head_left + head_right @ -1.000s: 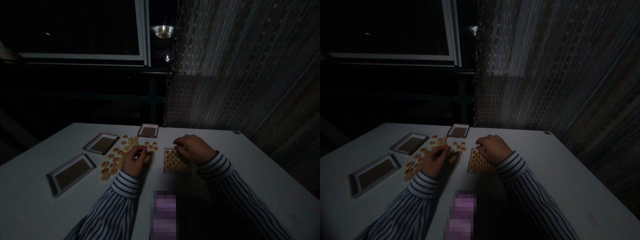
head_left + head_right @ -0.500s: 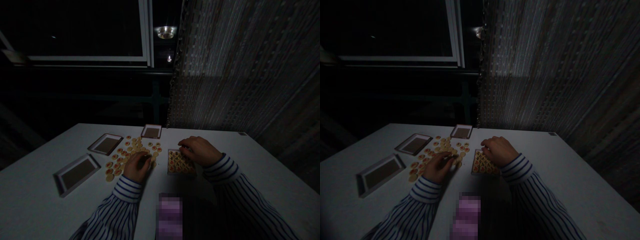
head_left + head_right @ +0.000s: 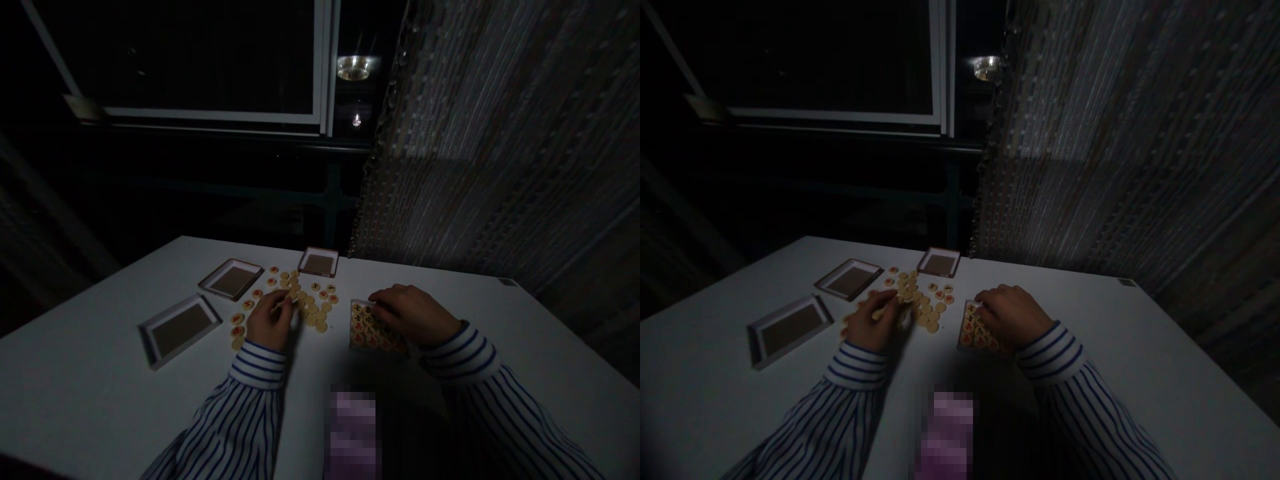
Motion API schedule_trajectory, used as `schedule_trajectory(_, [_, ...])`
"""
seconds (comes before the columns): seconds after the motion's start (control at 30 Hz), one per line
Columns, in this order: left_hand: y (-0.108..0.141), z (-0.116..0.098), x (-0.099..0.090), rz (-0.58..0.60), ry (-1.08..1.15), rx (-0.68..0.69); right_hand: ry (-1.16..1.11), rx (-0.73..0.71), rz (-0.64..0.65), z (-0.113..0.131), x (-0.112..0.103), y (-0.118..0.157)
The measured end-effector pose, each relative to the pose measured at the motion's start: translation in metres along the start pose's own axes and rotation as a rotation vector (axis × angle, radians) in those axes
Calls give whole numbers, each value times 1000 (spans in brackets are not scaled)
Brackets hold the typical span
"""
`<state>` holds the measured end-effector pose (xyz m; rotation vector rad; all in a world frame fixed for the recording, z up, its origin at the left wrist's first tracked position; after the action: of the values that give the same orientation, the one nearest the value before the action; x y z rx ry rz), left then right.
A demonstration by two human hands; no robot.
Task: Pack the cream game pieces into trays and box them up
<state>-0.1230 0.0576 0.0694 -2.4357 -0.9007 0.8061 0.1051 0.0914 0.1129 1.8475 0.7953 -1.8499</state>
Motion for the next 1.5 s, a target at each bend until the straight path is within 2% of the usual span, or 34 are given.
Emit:
schedule_trajectory(0.07, [4,-11,8,73,8,73,3,-23,-11,4,0,0])
schedule_trajectory(0.2, [22,-36,31,307,25,253,1,-66,-5,13,2,0])
schedule_trajectory(0.3, [36,-46,38,414,23,319,-7,-93,5,22,4,-1])
schedule_trajectory(0.43, [50,-49,36,485,-24,346,-17,-124,-5,33,5,-4])
schedule_trajectory(0.67, [70,-47,19,553,-97,370,-50,-180,15,53,4,-3])
schedule_trajectory(0.83, [77,-40,4,564,-146,369,-72,-207,38,63,8,-3])
schedule_trajectory(1.0, [69,-24,-14,549,-173,342,-53,-231,94,76,15,-4])
schedule_trajectory(1.33, [30,11,-47,427,-221,321,-42,-271,175,97,27,-10])
schedule_trajectory(1.5, [6,27,-63,260,-229,293,-27,-309,135,107,31,-17])
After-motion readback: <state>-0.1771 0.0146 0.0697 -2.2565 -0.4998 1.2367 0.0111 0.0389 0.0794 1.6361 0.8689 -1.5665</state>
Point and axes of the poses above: each hand's wrist, its own y-axis away from the middle knuckle, its own x-axis out of the palm, z = x × y, the point moved 10 cm from there along -y, towards the middle knuckle, and after that the axes turned 2 degrees about -x, right-handed, at the moved point
